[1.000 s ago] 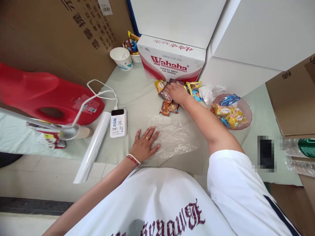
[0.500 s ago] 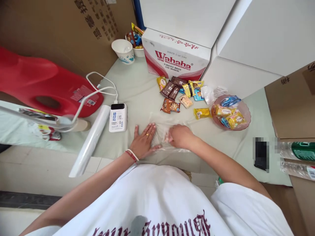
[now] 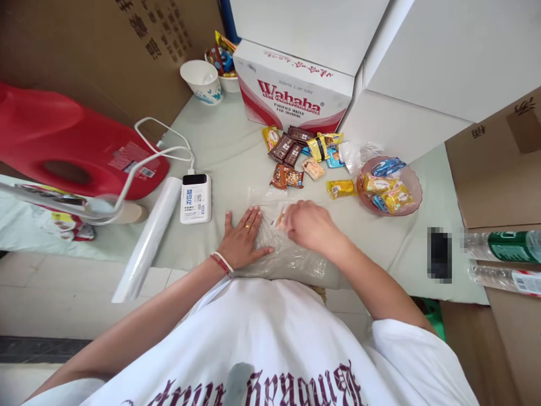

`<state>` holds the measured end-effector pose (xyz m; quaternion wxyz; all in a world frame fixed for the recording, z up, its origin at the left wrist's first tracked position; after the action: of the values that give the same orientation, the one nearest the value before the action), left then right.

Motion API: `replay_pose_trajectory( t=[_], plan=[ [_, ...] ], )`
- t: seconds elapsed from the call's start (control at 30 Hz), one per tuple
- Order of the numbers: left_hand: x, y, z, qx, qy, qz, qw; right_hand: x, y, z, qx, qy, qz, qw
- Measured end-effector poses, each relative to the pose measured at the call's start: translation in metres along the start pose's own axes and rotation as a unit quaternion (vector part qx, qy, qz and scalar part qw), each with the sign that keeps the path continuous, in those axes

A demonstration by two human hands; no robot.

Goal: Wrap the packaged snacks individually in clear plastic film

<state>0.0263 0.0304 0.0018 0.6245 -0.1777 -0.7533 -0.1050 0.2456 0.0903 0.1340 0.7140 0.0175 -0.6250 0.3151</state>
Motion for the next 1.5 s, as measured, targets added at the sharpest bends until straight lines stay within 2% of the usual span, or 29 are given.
replay_pose_trajectory(
  t=[0.1, 0.17, 0.23, 0.3, 0.4, 0.47, 0.57, 0.63, 0.73, 0.87, 0.93, 1.0, 1.1, 1.13, 1.2, 1.27, 1.33, 1.4, 1.43, 1.5],
  plan=[
    [0.004, -0.003, 0.005, 0.010, -0.014, -0.004, 1.000, -0.034, 0.018, 0.023, 0.024, -0.009, 0.051, 0.998],
    [0.011, -0.012, 0.012, 0.018, -0.022, -0.031, 0.999, -0.051, 0.012, 0.021, 0.038, 0.018, 0.029, 0.999],
    [0.021, -0.025, 0.019, -0.010, -0.031, -0.070, 0.997, -0.060, -0.010, 0.009, 0.066, 0.077, -0.034, 0.994],
    [0.029, -0.040, 0.025, -0.100, -0.056, -0.084, 0.990, -0.069, -0.041, -0.005, 0.101, 0.141, -0.090, 0.981],
    [0.029, -0.059, 0.033, -0.244, -0.104, -0.033, 0.964, -0.098, -0.085, -0.024, 0.121, 0.181, -0.113, 0.969],
    [0.022, -0.063, 0.039, -0.271, -0.127, 0.002, 0.954, -0.122, -0.102, -0.032, 0.096, 0.193, -0.127, 0.968],
    [0.013, -0.061, 0.048, -0.246, -0.167, 0.014, 0.955, -0.142, -0.113, -0.040, 0.055, 0.251, -0.151, 0.955],
    [0.016, -0.056, 0.052, -0.206, -0.209, 0.017, 0.956, -0.137, -0.113, -0.045, 0.042, 0.304, -0.138, 0.942],
    [0.031, -0.041, 0.054, -0.111, -0.273, 0.024, 0.955, -0.112, -0.102, -0.059, 0.013, 0.364, -0.105, 0.925],
    [0.044, -0.002, 0.053, 0.028, -0.319, 0.006, 0.947, -0.080, -0.068, -0.085, -0.060, 0.365, -0.079, 0.925],
    [0.042, 0.020, 0.052, 0.106, -0.289, -0.011, 0.951, -0.066, -0.046, -0.094, -0.098, 0.294, -0.039, 0.950],
    [0.038, 0.036, 0.052, 0.187, -0.222, -0.047, 0.956, -0.049, -0.024, -0.098, -0.126, 0.172, -0.015, 0.977],
    [0.038, 0.037, 0.045, 0.250, -0.134, -0.170, 0.944, -0.024, 0.009, -0.089, -0.105, 0.037, -0.064, 0.992],
    [0.040, 0.031, 0.039, 0.247, -0.113, -0.223, 0.936, -0.018, 0.021, -0.084, -0.079, 0.023, -0.083, 0.993],
    [0.046, 0.014, 0.023, 0.204, -0.070, -0.318, 0.923, -0.014, 0.046, -0.072, -0.033, 0.015, -0.092, 0.995],
    [0.051, -0.002, 0.001, 0.100, -0.034, -0.356, 0.928, -0.018, 0.070, -0.063, -0.029, 0.015, -0.084, 0.996],
    [0.051, -0.007, -0.022, -0.032, -0.006, -0.319, 0.947, -0.027, 0.089, -0.057, -0.058, 0.016, -0.089, 0.994],
    [0.046, -0.001, -0.039, -0.112, 0.011, -0.238, 0.965, -0.035, 0.100, -0.056, -0.095, 0.027, -0.105, 0.990],
    [0.042, 0.006, -0.043, -0.119, 0.016, -0.197, 0.973, -0.038, 0.103, -0.057, -0.114, 0.035, -0.109, 0.987],
    [0.035, 0.022, -0.044, -0.072, 0.014, -0.130, 0.989, -0.039, 0.103, -0.062, -0.141, 0.064, -0.094, 0.983]
  ],
)
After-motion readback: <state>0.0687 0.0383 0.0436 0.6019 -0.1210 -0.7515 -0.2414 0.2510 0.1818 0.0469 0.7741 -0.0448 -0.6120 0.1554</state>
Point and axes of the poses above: each hand's wrist, its own y-axis towards the middle knuckle, its own x-axis out of the back of the hand, z = x × y, the point moved 1 cm from there along y, towards the middle knuckle, and after that the axes turned 5 degrees about y, right-handed, at the moved point
